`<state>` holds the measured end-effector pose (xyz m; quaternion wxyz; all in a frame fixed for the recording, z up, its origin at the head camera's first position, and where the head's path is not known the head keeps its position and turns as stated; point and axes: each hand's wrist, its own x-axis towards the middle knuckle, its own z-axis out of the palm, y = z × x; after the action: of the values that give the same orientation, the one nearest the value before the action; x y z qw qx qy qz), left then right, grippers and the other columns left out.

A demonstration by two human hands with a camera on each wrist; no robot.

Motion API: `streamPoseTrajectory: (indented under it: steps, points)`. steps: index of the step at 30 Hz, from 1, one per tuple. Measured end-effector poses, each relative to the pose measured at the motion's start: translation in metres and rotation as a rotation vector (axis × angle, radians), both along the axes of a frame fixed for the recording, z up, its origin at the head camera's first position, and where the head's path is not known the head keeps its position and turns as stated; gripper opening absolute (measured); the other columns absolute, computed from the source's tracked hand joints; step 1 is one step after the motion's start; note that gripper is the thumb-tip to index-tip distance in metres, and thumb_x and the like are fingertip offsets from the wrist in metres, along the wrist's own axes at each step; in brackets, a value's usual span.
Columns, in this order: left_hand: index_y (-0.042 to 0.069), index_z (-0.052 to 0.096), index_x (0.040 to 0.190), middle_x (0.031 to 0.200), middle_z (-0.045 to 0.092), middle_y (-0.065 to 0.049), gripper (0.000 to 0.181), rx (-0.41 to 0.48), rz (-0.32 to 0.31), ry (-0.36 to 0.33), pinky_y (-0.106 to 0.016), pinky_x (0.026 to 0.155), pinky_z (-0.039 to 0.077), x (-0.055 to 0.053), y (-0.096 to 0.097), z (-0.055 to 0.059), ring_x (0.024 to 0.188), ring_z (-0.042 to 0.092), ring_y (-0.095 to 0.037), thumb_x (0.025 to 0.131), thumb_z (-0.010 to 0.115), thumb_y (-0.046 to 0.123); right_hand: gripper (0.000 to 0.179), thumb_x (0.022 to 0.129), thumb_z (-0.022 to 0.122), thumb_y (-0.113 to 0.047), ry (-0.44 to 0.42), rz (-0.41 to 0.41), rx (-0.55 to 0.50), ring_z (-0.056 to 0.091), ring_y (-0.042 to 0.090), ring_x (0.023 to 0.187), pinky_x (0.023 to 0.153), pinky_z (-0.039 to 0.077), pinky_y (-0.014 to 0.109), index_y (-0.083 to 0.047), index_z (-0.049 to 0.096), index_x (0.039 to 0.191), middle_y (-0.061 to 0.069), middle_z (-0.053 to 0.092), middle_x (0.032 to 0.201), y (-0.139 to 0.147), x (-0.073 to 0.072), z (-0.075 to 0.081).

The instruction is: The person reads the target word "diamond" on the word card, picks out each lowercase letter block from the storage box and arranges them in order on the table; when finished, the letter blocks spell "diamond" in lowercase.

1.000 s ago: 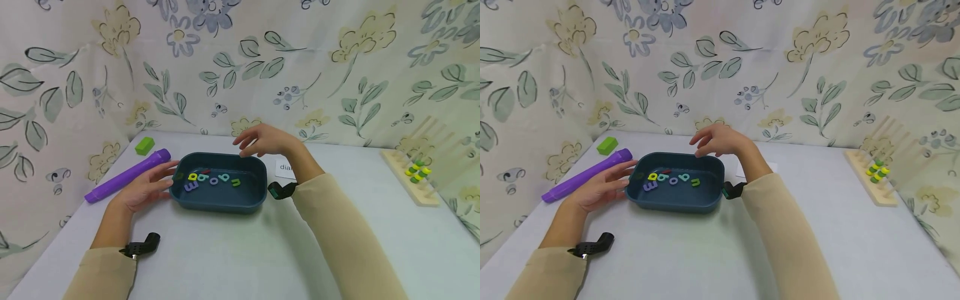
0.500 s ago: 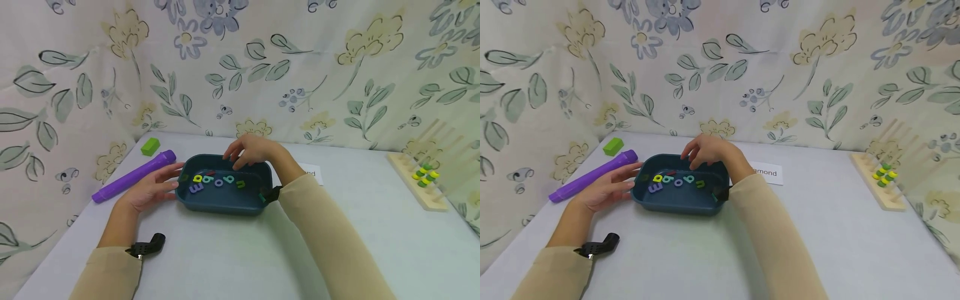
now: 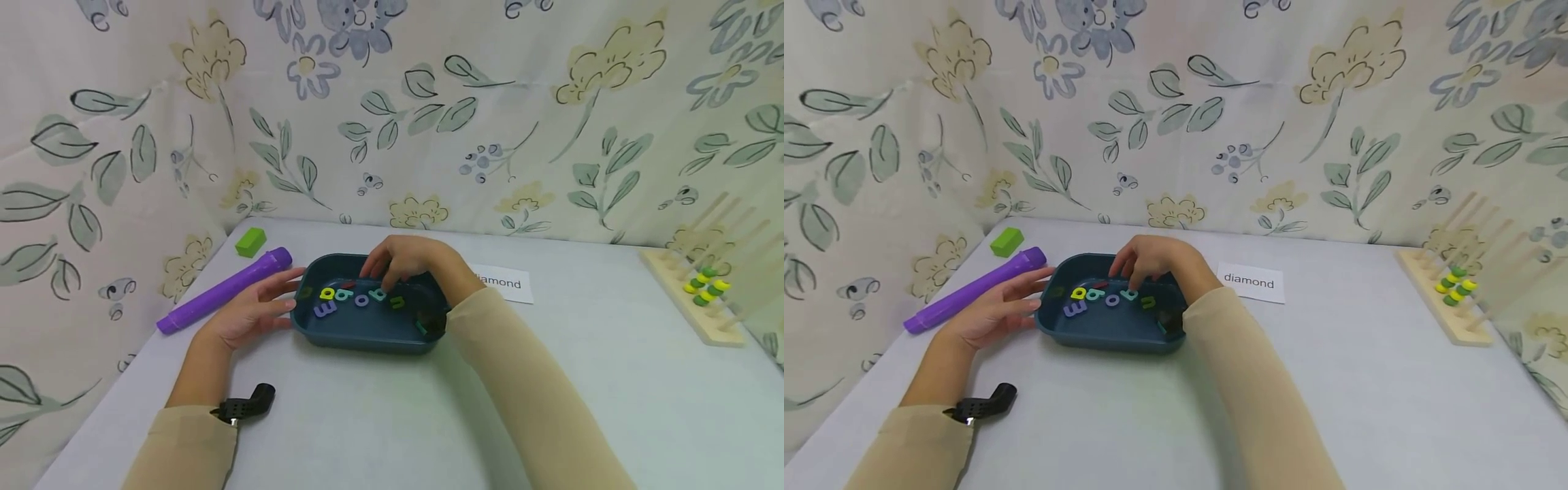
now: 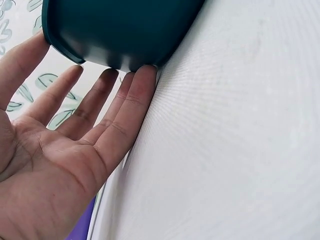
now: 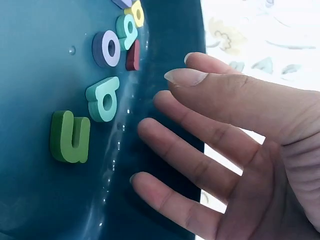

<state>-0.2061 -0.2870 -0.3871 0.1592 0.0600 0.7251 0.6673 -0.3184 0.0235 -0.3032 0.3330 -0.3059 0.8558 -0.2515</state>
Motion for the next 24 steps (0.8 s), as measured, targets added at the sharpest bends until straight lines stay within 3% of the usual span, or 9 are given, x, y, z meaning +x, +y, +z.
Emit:
streamPoseTrajectory:
  steps: [13,17,24]
  points:
    - [0.020,0.039,0.160,0.167,0.032,-0.011,0.064,0.006,0.005,0.000,-0.040,0.097,0.059,0.000,0.003,0.001,0.138,0.051,-0.025,0.101,0.064,0.016,0.048,0.086,0.076,0.005,0.001,0.054,0.095,0.057,0.021,0.133,0.110,0.051,0.042,-0.023,0.076,0.125,0.004,0.065,0.141,-0.008,0.003,-0.010]
    - [0.019,0.037,0.161,0.167,0.032,-0.014,0.065,0.014,-0.002,0.000,-0.040,0.097,0.059,0.001,0.002,0.001,0.138,0.053,-0.025,0.101,0.063,0.015,0.050,0.085,0.076,0.006,0.008,0.055,0.099,0.059,0.022,0.127,0.108,0.052,0.043,-0.023,0.075,0.126,0.005,0.067,0.136,-0.010,0.003,-0.014]
    - [0.019,0.038,0.161,0.166,0.033,-0.014,0.065,0.001,0.002,0.008,-0.039,0.097,0.059,0.002,0.000,-0.001,0.134,0.057,-0.021,0.101,0.064,0.015,0.049,0.084,0.079,0.004,0.030,0.064,0.106,0.061,0.022,0.109,0.090,0.055,0.035,-0.023,0.074,0.126,0.004,0.068,0.119,-0.015,0.003,-0.022]
